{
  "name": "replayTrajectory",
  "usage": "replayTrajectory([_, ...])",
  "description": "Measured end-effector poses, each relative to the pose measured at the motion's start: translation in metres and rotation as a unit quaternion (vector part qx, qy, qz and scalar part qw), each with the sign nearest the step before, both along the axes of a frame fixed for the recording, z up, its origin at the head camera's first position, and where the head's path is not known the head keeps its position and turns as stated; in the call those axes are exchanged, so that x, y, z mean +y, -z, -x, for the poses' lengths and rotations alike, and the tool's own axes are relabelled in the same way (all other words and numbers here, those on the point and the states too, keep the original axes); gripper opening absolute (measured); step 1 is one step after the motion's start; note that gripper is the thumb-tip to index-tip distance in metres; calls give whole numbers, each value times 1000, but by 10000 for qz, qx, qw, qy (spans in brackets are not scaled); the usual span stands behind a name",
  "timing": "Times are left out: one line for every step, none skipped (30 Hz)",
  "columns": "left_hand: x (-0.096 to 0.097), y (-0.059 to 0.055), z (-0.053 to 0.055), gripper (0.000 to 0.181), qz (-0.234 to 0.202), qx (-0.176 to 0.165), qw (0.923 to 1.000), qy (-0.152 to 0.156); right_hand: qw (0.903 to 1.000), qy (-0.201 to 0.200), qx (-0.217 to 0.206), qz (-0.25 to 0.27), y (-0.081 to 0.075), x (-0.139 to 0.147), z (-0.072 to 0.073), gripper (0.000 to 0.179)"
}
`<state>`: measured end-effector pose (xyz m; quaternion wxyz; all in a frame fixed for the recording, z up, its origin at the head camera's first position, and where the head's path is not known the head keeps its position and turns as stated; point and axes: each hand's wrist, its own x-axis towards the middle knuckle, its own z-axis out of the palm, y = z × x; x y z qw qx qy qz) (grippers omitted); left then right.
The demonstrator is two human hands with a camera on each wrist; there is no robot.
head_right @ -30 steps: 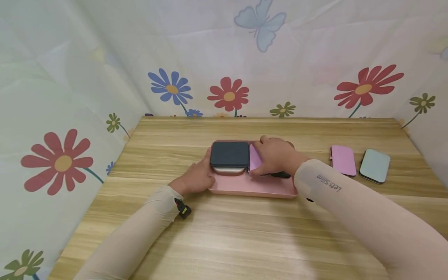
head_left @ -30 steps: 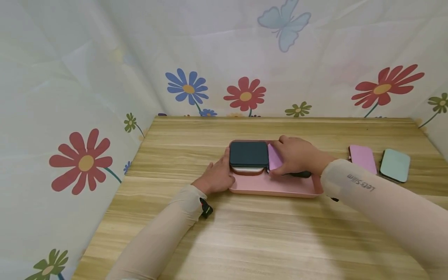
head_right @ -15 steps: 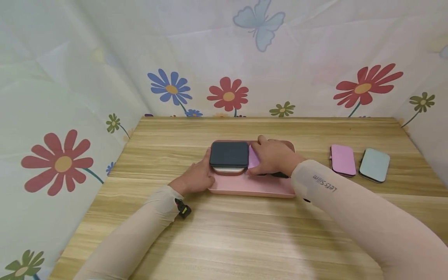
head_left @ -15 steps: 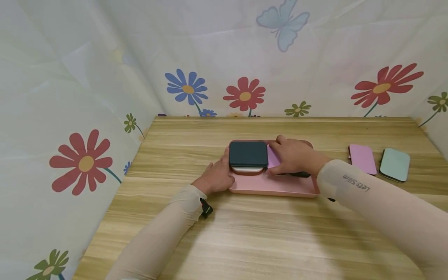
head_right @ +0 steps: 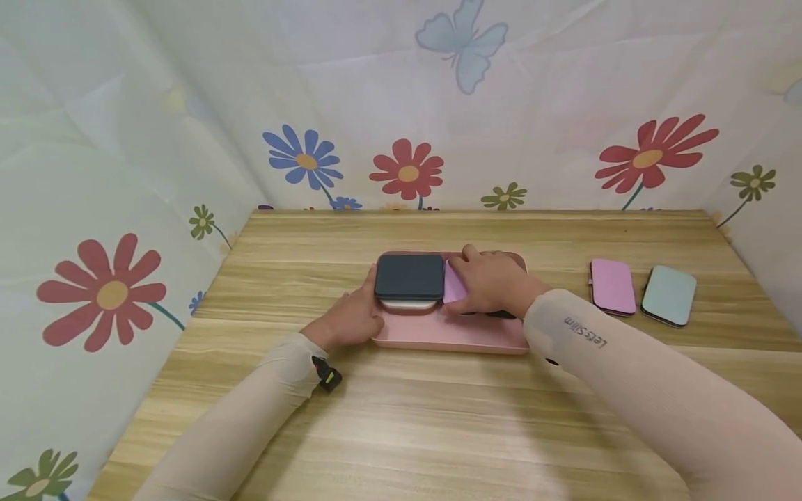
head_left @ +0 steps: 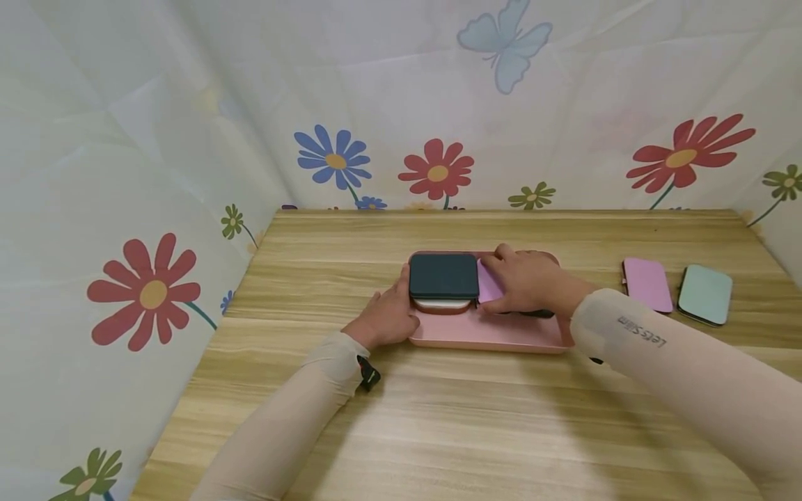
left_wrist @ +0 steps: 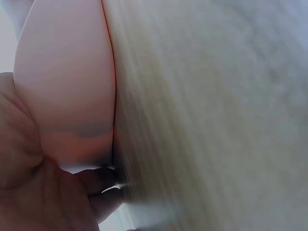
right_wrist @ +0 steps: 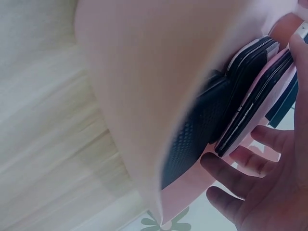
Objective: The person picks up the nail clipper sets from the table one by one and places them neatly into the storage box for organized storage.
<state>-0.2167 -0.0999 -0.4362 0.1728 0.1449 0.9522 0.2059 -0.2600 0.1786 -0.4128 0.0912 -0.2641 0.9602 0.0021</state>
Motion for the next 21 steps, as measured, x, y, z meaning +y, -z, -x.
replayTrajectory([0, 0, 0, 98, -3, 9, 10000, -6, 10000, 13, -5, -22, 0, 1, 0, 109])
replayTrajectory([0, 1, 0, 98, -10, 13, 10000, -14, 10000, 10, -9, -18, 1, 1, -1, 109])
replayTrajectory([1, 1, 0, 98, 4, 25, 10000, -15, 10000, 22, -17, -17, 1, 1, -1, 110])
replayTrajectory([1, 1, -1, 98, 6, 20, 10000, -18, 10000, 35, -20, 8, 2, 2, -2, 110])
replayTrajectory([1, 1, -1, 98, -16, 24, 10000, -20, 10000, 36, -2, 21, 2, 2, -3, 110])
replayTrajectory([1, 1, -1, 98, -21, 21, 10000, -19, 10000, 33, 20, 39, 3, 3, -3, 109])
replayTrajectory([2, 1, -1, 98, -21, 9, 10000, -10, 10000, 34, 43, 54, 3, 3, -4, 109])
replayTrajectory([2, 1, -1, 98, -27, 2, 10000, 4, 10000, 26, 51, 70, 3, 4, -5, 109])
replayTrajectory([3, 1, -1, 98, -43, 5, 10000, 14, 9999, 21, 69, 78, 4, 5, -5, 109])
replayTrajectory([3, 1, -2, 98, -65, -2, 10000, 16, 9999, 16, 81, 95, 4, 6, -6, 109])
replayTrajectory([3, 1, -2, 98, -65, 1, 10000, 22, 9999, -7, 99, 129, 4, 7, -6, 110])
replayTrajectory([3, 1, -2, 98, -45, 2, 10000, 28, 9998, -39, 125, 169, 4, 8, -6, 110])
replayTrajectory([3, 1, -2, 98, -44, -3, 10000, 25, 9996, -61, 117, 237, 4, 10, -6, 110])
replayTrajectory([3, 1, -2, 98, -44, -1, 10000, 23, 9994, -66, 104, 317, 3, 12, -6, 109])
replayTrajectory([3, 1, -2, 98, -44, -2, 10000, 19, 9991, -71, 100, 416, 3, 14, -6, 109])
replayTrajectory([3, 1, -2, 98, -29, 8, 10000, 21, 9986, -71, 86, 516, 1, 17, -5, 108])
replayTrajectory([2, 1, -2, 98, -33, 11, 10000, 17, 9981, -78, 67, 609, 0, 20, -5, 106])
replayTrajectory([2, 1, -2, 98, -39, 17, 10000, 10, 9976, -87, 38, 681, -2, 24, -4, 105])
replayTrajectory([2, 1, -2, 98, -43, 17, 10000, 4, 9969, -75, 5, 789, -4, 27, -2, 103])
replayTrajectory([2, 0, -1, 98, -33, 26, 10000, 6, 9962, -69, 15, 868, -5, 31, -1, 101])
replayTrajectory([2, 0, -1, 98, -28, 29, 10000, 5, 9955, -86, 18, 941, -7, 35, 0, 99])
